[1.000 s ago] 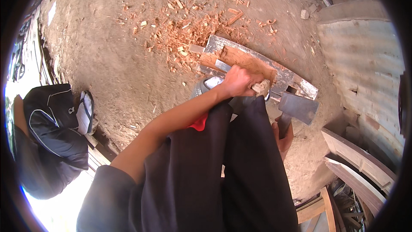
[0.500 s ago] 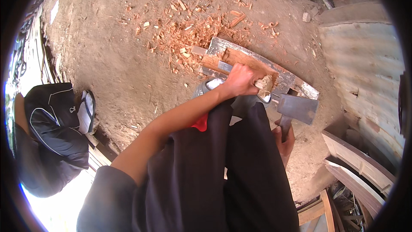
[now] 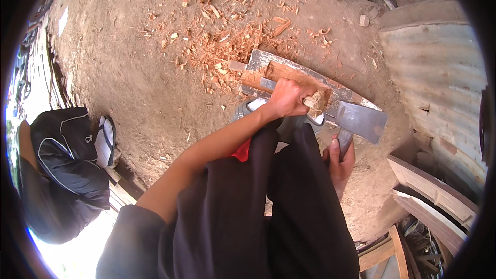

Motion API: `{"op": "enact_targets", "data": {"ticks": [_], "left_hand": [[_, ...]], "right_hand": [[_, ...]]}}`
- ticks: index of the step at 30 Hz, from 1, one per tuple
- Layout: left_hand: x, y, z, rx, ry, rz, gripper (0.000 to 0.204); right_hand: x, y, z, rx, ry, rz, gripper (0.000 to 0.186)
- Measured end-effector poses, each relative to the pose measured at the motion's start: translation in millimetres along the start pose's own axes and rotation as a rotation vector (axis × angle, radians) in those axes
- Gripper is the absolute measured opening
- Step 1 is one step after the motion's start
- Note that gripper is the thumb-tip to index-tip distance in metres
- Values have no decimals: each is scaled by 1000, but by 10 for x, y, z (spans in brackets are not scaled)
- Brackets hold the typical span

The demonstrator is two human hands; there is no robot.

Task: The person uses a machete to repeatedly strike and shape a small piece of wood clamped in a metal vise. Wood shavings accumulate on the ground as the person adjusts the wood's position and continues carving.

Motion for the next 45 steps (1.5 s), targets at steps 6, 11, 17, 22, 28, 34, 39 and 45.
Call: {"op": "enact_targets", "data": {"ticks": [6,11,17,22,28,34,39,45], "left_hand": [[-78,29,-29,-14,18,14,17],[-49,44,-55,15,14,25,16],[-112,35,-6,-7,50,30,15],[-84,125,-59,21,45,33,21],[-57,55,-36,6,27,-28,26],[-13,63,-56,24,29,-12,21],[10,21,-41,19,0,-64,22],[28,44,-57,-14,-16,-61,27]], "right_hand": [[16,-74,-82,98,-139,148,20],[16,16,-100,-136,30,94,17],[-34,-36,-109,32,-91,111,16],[90,107,-84,-233,97,39,21],[-153,183,-249,-41,-95,34,22],[16,280,-134,-26,-29,-270,20],[-88,170,9,-21,53,-239,23],[-32,288,-47,-85,125,4,19]]}}
Point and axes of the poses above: each hand's wrist, its own z-axis away from the middle knuckle, its own x-axis out of the palm, y = z × x, the point moved 7 cm from there along -z, towards the middle knuckle, and after that the axes turned 5 degrees about z, right-handed, at the moved point
